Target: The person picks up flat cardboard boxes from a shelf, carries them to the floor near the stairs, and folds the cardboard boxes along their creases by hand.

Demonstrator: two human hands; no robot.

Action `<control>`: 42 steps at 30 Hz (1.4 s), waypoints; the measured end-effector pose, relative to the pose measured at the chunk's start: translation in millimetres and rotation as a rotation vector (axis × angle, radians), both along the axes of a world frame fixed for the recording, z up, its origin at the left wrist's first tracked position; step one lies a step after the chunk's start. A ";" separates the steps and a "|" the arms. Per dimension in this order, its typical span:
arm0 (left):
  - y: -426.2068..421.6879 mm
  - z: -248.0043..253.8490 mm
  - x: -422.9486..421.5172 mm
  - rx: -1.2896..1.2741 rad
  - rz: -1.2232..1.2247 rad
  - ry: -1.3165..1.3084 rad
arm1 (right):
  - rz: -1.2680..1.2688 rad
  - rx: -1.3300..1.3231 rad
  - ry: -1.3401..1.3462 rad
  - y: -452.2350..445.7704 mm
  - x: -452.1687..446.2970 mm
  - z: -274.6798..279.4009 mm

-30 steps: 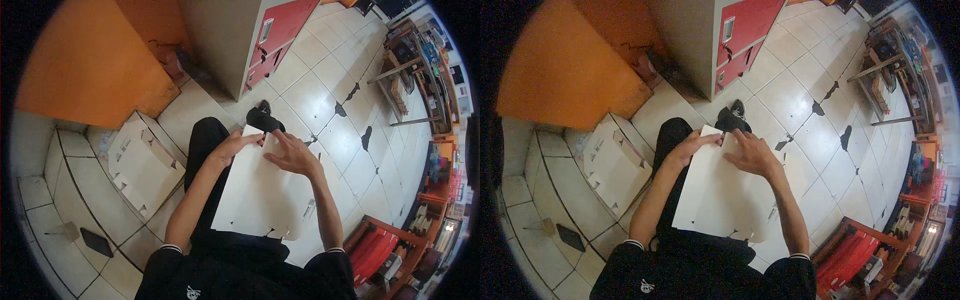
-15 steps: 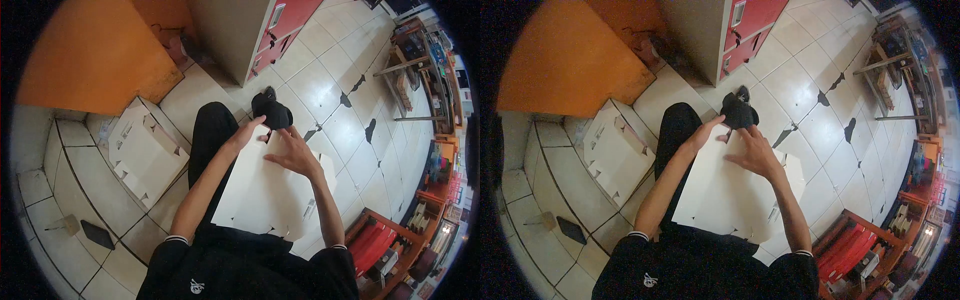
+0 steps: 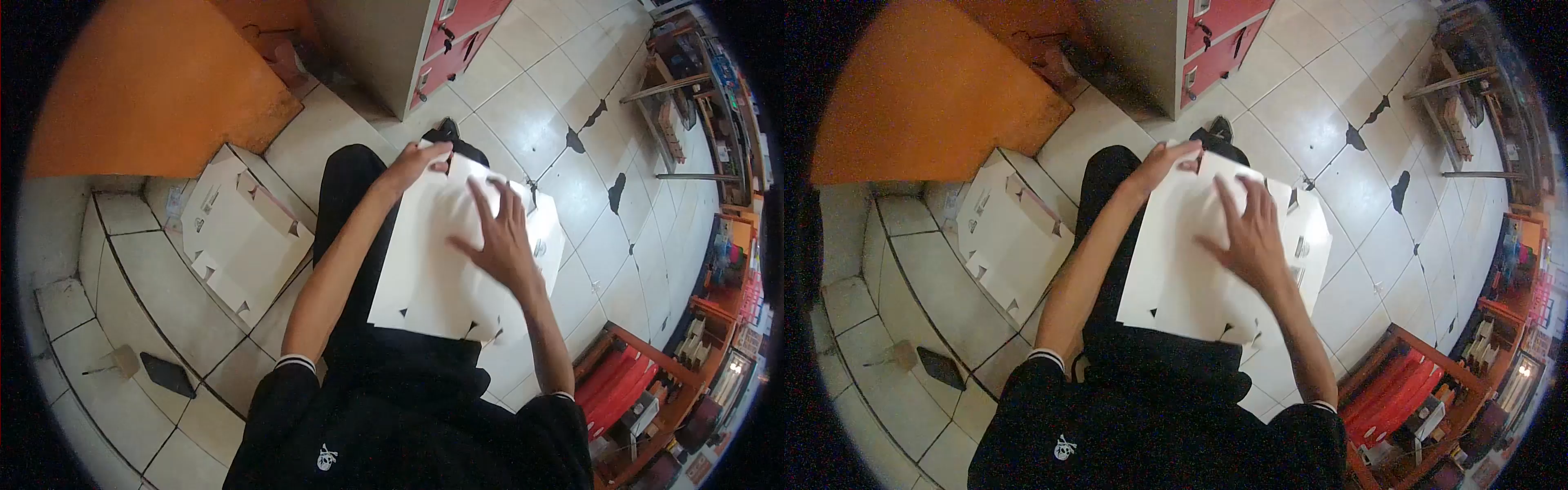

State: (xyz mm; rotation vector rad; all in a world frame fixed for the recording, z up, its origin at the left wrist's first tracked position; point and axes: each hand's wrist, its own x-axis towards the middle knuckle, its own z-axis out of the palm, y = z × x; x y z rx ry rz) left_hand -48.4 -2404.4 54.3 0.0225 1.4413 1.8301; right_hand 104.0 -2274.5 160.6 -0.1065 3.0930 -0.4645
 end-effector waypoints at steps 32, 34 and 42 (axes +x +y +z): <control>-16.3 -26.5 -41.8 0.277 -0.117 -0.409 | 0.205 -0.269 -0.008 -15.2 107.1 -29.9; -16.8 -16.3 -43.9 0.314 -0.154 -0.411 | 0.228 -0.275 0.023 -15.7 107.7 -33.7; -87.8 13.4 23.9 0.022 0.112 -0.224 | 0.161 -0.311 0.094 -22.0 110.4 -43.3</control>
